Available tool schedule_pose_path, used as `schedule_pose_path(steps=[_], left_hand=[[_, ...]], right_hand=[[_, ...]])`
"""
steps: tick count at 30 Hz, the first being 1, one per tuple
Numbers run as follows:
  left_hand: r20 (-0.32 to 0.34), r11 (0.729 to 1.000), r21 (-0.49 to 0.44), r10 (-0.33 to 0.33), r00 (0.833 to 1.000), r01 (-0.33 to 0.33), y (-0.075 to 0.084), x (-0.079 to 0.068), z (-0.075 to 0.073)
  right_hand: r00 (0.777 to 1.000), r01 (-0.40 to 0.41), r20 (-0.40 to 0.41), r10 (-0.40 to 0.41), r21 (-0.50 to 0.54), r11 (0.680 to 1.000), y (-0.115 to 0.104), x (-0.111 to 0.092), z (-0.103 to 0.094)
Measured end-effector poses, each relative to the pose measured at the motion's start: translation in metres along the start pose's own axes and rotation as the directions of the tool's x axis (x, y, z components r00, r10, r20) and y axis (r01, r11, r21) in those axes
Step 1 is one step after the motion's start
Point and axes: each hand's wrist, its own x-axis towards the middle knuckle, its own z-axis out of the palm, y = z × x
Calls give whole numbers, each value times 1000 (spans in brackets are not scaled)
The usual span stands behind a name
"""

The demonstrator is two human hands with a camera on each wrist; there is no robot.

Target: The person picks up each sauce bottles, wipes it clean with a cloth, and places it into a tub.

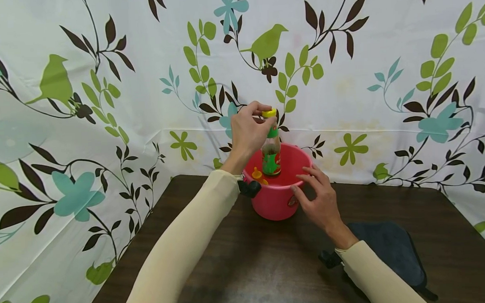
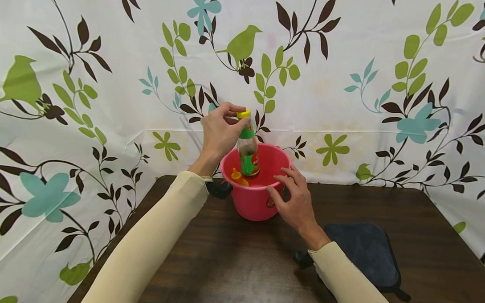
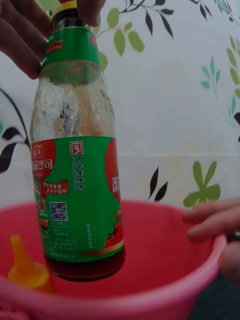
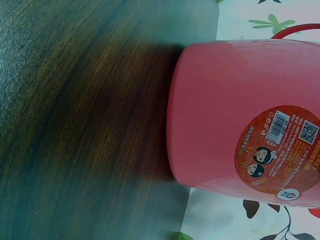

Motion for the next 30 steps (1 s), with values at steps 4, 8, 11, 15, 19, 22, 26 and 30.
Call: schedule_pose_path(steps=[4,8,11,15,19,22,26,30], left_hand=[[5,1000,7,-13,1000,13,-11,-3,3],[17,1000,24,-15,1000,15,-22,-8,5],[25,999,46,-15,1000,14,-31,-13,6],[70,996,87,-10,998,4,-43,-24,9],[145,982,185,2,989,-29,-56,-33,15],[201,961,270,-1,980,-55,-64,-39,20],[280,928,363,-18,960,-88,-70,-45,25],[334,896,430,-48,941,-107,-73,-49,30]], right_hand=[[1000,4,-1,-4,-4,1000,0,0,0],[1000,8,-1,-8,-4,1000,0,0,0],[1000,5,4,-5,-9,1000,0,0,0],[1000,-1,6,1,-17,1000,-1,0,0],[1000,-2,5,2,-20,1000,0,0,0],[1000,-5,7,5,-20,1000,0,0,1],[1000,-6,8,6,-20,1000,-1,0,1],[1000,-2,8,2,-18,1000,-2,0,0]])
